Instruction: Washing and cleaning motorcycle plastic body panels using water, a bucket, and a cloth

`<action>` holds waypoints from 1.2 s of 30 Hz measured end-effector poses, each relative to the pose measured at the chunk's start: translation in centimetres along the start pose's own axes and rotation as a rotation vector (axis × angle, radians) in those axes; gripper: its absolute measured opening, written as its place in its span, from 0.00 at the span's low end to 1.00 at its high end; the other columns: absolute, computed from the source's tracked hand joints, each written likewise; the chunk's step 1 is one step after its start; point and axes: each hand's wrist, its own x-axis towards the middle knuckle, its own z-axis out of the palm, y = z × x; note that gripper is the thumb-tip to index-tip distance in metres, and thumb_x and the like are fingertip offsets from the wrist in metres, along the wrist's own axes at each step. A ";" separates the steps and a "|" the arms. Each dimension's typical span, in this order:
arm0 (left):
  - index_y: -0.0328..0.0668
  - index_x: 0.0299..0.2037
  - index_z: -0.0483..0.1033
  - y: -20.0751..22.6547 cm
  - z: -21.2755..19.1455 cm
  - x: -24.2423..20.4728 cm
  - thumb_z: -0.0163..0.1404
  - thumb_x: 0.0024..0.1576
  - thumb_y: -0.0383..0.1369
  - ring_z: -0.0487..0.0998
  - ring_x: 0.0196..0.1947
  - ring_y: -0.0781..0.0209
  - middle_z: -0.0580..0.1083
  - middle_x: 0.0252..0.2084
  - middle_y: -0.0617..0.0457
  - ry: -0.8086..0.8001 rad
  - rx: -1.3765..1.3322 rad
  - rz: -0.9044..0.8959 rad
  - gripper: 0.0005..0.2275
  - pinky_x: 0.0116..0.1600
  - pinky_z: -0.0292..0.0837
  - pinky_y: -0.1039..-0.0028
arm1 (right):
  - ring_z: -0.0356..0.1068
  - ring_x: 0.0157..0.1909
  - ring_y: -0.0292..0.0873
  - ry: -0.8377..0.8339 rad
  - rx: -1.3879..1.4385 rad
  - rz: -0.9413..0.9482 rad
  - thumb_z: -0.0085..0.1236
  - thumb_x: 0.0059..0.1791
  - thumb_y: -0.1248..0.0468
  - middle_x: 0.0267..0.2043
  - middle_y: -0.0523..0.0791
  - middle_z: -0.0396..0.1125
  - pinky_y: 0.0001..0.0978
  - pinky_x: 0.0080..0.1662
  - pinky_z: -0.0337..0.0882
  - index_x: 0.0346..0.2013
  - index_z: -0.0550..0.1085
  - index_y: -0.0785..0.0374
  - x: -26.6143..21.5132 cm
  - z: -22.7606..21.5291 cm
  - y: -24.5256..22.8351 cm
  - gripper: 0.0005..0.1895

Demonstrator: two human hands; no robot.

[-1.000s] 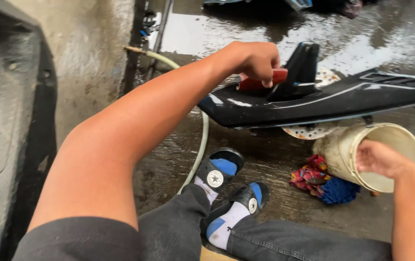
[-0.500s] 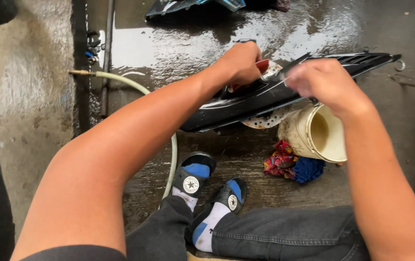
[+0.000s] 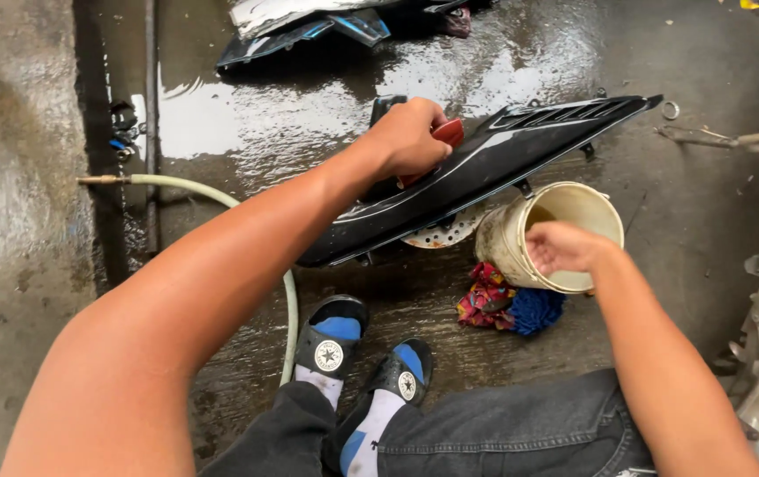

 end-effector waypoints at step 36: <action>0.42 0.59 0.71 -11.2 11.0 -7.7 0.54 0.57 0.31 0.75 0.52 0.41 0.68 0.59 0.40 0.615 0.723 0.558 0.19 0.48 0.76 0.53 | 0.67 0.55 0.38 1.064 -1.139 -1.501 0.46 0.52 0.67 0.54 0.27 0.72 0.35 0.53 0.58 0.49 0.78 0.39 -10.1 14.4 -10.9 0.19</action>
